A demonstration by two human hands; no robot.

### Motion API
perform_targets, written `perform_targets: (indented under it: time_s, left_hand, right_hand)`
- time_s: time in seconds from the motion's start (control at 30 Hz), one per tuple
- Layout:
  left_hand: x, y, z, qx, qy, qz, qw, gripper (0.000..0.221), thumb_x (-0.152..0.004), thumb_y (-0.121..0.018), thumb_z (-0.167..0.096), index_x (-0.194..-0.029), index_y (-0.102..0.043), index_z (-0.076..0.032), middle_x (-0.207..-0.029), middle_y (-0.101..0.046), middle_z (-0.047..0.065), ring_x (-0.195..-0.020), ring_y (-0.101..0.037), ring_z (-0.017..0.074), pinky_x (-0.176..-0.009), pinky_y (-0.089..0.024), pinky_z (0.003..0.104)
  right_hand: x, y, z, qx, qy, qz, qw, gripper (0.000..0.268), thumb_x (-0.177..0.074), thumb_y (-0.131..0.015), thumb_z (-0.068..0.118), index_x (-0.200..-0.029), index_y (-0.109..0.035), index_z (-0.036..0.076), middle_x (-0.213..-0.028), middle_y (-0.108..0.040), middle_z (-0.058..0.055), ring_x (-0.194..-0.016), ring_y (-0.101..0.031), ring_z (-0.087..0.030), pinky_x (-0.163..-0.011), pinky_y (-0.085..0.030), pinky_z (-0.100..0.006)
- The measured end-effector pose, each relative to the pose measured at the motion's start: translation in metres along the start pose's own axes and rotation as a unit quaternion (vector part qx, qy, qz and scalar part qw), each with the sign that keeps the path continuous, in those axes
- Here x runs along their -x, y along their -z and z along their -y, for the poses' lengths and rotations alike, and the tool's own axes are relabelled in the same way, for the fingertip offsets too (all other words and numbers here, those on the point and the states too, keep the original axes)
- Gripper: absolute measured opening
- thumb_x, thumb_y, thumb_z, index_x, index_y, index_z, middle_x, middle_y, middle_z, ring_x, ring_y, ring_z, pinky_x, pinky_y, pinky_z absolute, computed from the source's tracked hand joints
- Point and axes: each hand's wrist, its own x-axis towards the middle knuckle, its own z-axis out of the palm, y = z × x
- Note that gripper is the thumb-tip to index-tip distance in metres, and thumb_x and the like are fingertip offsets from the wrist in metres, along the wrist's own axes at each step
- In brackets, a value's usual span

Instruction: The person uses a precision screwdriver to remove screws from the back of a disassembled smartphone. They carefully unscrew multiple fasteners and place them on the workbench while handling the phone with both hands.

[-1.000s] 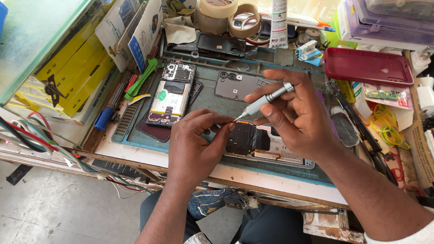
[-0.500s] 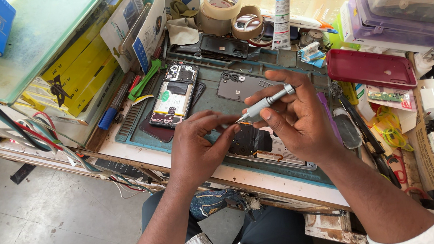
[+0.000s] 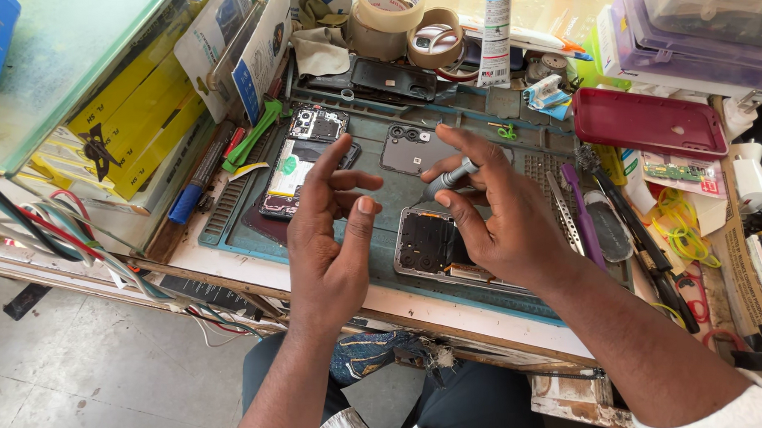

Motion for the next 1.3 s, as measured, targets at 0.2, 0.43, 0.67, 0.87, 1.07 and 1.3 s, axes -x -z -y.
perform_targets:
  time_s: [0.2,0.43,0.67,0.87,1.07,1.3]
  left_hand:
    - [-0.001,0.000,0.000,-0.011,0.003,0.007,1.000,0.049,-0.111,-0.058,-0.017,-0.157,-0.044,-0.009,-0.120,-0.068,0.009,-0.109,-0.067,0.0136,-0.094,-0.056,0.032]
    - [0.000,0.001,-0.001,-0.017,0.018,0.009,1.000,0.051,-0.108,-0.060,-0.016,-0.157,-0.044,-0.010,-0.115,-0.070,0.008,-0.105,-0.067,0.0133,-0.090,-0.056,0.031]
    - [-0.001,0.000,0.000,-0.014,0.015,0.011,1.000,0.050,-0.109,-0.059,-0.015,-0.156,-0.045,-0.011,-0.115,-0.070,0.006,-0.105,-0.068,0.0119,-0.088,-0.056,0.029]
    - [-0.004,0.000,-0.006,-0.022,0.023,0.002,0.999,0.049,-0.106,-0.059,-0.013,-0.154,-0.047,-0.009,-0.109,-0.070,0.004,-0.098,-0.067,0.0098,-0.084,-0.054,0.026]
    - [-0.005,0.000,-0.002,-0.018,0.022,-0.018,0.999,0.044,-0.107,-0.059,-0.009,-0.151,-0.052,-0.008,-0.097,-0.061,0.002,-0.090,-0.059,0.0082,-0.083,-0.052,0.025]
    - [-0.005,-0.001,-0.004,-0.008,0.028,-0.032,0.999,0.037,-0.105,-0.059,-0.007,-0.142,-0.057,-0.006,-0.092,-0.058,0.000,-0.084,-0.055,0.0069,-0.076,-0.048,0.023]
  right_hand:
    - [-0.002,-0.001,-0.002,-0.027,-0.021,0.009,0.999,0.065,-0.102,-0.064,0.001,-0.158,-0.033,0.012,-0.124,-0.070,-0.011,-0.116,-0.074,-0.020,-0.094,-0.065,-0.034]
    - [-0.003,-0.001,-0.003,-0.034,-0.012,0.024,0.999,0.065,-0.103,-0.063,0.000,-0.158,-0.032,0.013,-0.123,-0.070,-0.013,-0.117,-0.074,-0.022,-0.093,-0.065,-0.035]
    - [-0.005,0.000,-0.002,-0.006,-0.032,0.033,0.999,0.065,-0.101,-0.065,0.002,-0.157,-0.034,0.016,-0.122,-0.073,-0.012,-0.109,-0.077,-0.021,-0.085,-0.065,-0.034]
    - [-0.015,0.008,-0.001,0.060,0.011,0.047,0.997,0.072,-0.096,-0.071,0.005,-0.157,-0.035,0.017,-0.133,-0.070,-0.016,-0.102,-0.078,-0.021,-0.085,-0.066,-0.033]
    - [-0.035,0.030,0.005,0.019,-0.051,0.139,0.989,0.071,-0.096,-0.064,0.004,-0.159,-0.037,0.021,-0.137,-0.072,-0.007,-0.110,-0.077,-0.015,-0.078,-0.065,-0.030]
    - [-0.039,0.015,-0.011,0.017,0.058,0.081,0.995,0.058,-0.094,-0.076,0.009,-0.147,-0.053,0.019,-0.134,-0.072,-0.009,-0.100,-0.078,-0.015,-0.088,-0.067,-0.031]
